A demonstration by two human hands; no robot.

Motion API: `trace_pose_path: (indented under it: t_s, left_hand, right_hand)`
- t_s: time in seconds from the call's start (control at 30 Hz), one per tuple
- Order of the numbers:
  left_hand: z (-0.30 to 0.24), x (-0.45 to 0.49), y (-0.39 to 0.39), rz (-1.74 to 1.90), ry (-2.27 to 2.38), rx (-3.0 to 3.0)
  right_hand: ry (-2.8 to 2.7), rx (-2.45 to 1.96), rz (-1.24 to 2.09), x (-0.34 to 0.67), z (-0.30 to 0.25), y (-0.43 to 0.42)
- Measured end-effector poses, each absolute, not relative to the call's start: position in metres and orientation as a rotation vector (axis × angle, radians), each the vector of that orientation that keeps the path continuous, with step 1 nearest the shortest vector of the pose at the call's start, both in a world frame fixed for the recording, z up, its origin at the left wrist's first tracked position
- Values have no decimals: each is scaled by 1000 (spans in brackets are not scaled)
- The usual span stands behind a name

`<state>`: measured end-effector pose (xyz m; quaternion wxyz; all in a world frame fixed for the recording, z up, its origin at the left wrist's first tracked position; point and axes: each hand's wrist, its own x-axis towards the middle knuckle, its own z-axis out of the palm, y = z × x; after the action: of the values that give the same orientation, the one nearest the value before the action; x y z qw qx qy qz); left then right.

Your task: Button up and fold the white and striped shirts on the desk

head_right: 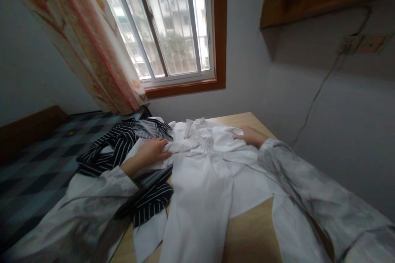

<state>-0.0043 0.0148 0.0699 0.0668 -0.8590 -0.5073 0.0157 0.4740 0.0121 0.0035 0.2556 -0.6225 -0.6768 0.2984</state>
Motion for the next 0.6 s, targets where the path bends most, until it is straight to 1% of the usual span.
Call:
trace_pose_path:
  t_s: [0.1,0.23,0.33,0.43,0.53,0.6]
  left_hand:
    - [79,-4,20,49,-1529,-2578]
    - [114,-15,32,-82,-1579,-2458]
    - [143,-25,48,-132,-1606,-2336]
    - [158,-24,67,-181,-1613,-2243]
    - [156,-10,85,-274,-1611,-2156]
    - [149,4,91,-331,-1617,-2128]
  right_hand:
    - [-1886,-1724,779,474,12,16]
    - [-1770,-1680,504,509,37,30]
    - [-1627,-1821,240,543,58,43]
    - [-1521,-1876,-27,563,69,53]
    - [-1490,-1940,-67,557,68,57]
    - [-1584,-2015,-60,543,61,54]
